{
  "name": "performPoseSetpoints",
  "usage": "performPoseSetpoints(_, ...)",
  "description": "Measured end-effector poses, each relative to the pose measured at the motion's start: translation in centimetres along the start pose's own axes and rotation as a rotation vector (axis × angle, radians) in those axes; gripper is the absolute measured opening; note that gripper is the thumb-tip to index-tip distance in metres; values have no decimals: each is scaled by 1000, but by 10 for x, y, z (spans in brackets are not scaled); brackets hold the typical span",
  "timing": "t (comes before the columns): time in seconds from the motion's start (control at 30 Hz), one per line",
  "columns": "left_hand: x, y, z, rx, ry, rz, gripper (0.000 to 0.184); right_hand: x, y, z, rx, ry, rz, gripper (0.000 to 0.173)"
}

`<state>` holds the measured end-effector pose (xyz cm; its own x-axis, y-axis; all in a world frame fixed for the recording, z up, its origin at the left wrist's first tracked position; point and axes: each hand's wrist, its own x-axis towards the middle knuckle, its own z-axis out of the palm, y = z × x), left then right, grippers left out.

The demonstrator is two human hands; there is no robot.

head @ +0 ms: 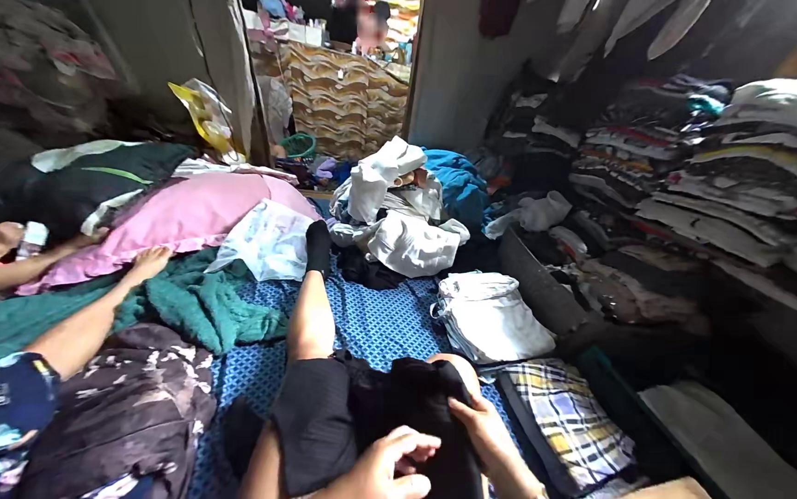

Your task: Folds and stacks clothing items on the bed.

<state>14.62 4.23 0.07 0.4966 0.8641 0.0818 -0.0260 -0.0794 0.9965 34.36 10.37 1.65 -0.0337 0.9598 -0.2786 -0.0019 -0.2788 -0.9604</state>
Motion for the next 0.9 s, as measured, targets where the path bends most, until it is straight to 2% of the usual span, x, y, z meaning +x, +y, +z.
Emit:
performPoseSetpoints(0.1,-1,-19,-6,139,46,34,28,-1,-7,-46,-100,102,36,18)
performPoseSetpoints(0.27,0,-25,-20,342,156,18,26,-8,-11,-111,-103,190,54,16)
performPoseSetpoints(0.5,4,-30,-36,554,-44,-324,37,-24,-12,-180,-68,264,-24,19)
performPoseSetpoints(0.7,16,-41,-51,678,-186,-559,47,-38,-8,-201,15,311,-100,20)
performPoseSetpoints(0.8,21,-34,-55,741,-238,-617,49,-41,-11,-198,33,287,-114,21)
performPoseSetpoints(0.9,22,-29,-54,834,-342,-646,61,-42,-13,-195,38,289,-105,20)
